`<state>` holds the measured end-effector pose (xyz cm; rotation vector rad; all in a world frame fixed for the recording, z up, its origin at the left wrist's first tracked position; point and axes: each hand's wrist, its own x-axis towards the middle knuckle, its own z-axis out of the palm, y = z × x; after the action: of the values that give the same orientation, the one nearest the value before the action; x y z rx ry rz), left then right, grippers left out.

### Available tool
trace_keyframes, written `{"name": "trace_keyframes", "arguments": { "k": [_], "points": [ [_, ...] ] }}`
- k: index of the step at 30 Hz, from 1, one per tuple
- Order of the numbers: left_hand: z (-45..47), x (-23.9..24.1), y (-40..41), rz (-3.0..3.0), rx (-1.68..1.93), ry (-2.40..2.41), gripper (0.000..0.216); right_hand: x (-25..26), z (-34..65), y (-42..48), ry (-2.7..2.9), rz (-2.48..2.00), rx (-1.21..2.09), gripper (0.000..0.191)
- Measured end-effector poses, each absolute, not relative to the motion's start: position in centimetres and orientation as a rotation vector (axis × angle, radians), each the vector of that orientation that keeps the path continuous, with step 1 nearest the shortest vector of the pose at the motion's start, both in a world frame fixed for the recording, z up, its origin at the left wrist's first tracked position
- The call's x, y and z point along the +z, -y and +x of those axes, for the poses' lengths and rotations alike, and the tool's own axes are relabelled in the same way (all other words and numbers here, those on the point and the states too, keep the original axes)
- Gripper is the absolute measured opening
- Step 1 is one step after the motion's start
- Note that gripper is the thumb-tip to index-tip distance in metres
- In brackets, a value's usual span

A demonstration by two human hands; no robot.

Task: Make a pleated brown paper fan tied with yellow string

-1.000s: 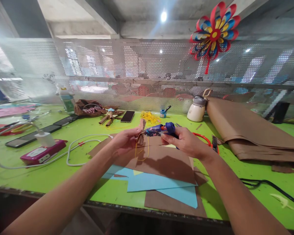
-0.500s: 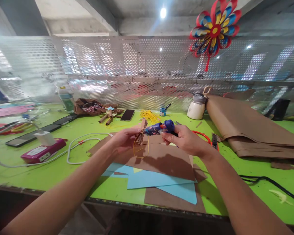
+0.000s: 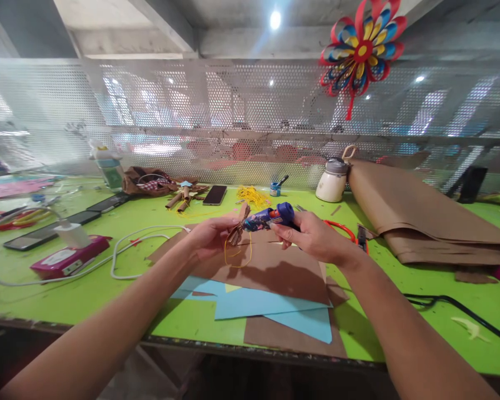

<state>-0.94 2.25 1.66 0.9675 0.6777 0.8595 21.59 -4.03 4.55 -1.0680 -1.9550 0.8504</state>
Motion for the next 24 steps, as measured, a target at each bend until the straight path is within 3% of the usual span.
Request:
{"name": "trace_keyframes", "arguments": {
  "k": [24],
  "points": [
    [-0.83, 1.48, -2.28, 1.0, 0.845, -0.661, 0.017, 4.28, 22.24, 3.61, 1.986, -1.12, 0.721, 0.027]
  ]
}}
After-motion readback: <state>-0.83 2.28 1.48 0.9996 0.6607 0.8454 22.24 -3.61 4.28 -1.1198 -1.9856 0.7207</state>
